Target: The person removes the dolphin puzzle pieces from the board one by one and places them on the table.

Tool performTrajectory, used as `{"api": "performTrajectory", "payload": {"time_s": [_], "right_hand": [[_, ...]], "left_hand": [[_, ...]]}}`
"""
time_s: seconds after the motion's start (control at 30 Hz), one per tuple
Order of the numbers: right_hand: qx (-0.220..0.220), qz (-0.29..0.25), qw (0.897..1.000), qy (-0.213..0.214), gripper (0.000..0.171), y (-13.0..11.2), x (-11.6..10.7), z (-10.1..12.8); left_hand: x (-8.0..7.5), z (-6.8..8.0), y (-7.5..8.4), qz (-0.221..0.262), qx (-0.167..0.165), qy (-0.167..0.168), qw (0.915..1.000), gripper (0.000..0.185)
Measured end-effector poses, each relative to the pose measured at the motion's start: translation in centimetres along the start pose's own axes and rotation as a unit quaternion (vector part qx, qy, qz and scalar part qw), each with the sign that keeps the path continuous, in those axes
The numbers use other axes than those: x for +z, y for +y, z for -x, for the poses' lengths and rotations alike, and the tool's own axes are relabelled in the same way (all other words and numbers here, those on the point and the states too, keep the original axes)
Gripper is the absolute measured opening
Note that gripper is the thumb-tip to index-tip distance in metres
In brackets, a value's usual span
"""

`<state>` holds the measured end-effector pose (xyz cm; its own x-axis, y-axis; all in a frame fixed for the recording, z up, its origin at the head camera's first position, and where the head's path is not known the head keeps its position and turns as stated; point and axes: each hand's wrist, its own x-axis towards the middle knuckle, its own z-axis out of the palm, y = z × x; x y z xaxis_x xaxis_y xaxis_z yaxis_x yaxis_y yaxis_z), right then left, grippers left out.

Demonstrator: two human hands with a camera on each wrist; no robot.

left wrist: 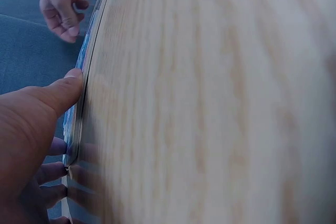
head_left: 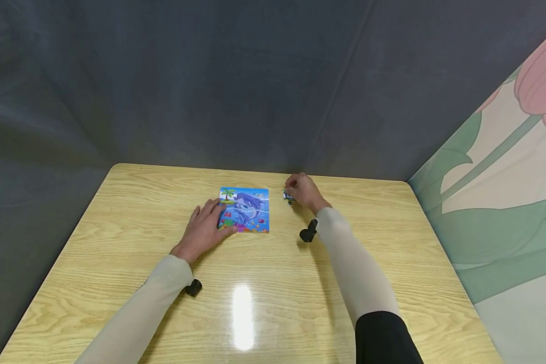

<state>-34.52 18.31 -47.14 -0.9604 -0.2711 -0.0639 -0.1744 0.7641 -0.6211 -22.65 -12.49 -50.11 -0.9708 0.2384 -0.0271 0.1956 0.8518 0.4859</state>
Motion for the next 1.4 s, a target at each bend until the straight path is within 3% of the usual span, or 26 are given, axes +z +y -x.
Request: {"api": "performTrajectory", "payload": {"time_s": [0.37, 0.77, 1.07, 1.4], "right_hand": [[-0.023, -0.002, 0.999, -0.030, 0.022, -4.5, 2.3, -0.7], [-0.049, 0.089, 0.992, -0.079, 0.038, -7.7, 4.5, -0.8], [-0.052, 0.137, 0.984, -0.105, 0.053, -8.5, 5.3, -0.7], [-0.034, 0.178, 0.976, -0.119, 0.054, -9.2, 5.3, -0.9]], "left_hand": [[0.1, 0.0, 0.0, 0.000, 0.000, 0.002, 1.0000, 0.080], [0.0, 0.0, 0.0, -0.009, -0.002, -0.002, 1.0000, 0.081], [-0.2, 0.1, 0.1, -0.013, 0.000, -0.005, 0.9999, 0.081], [-0.2, 0.1, 0.3, -0.010, 0.002, -0.004, 0.9999, 0.080]]}}
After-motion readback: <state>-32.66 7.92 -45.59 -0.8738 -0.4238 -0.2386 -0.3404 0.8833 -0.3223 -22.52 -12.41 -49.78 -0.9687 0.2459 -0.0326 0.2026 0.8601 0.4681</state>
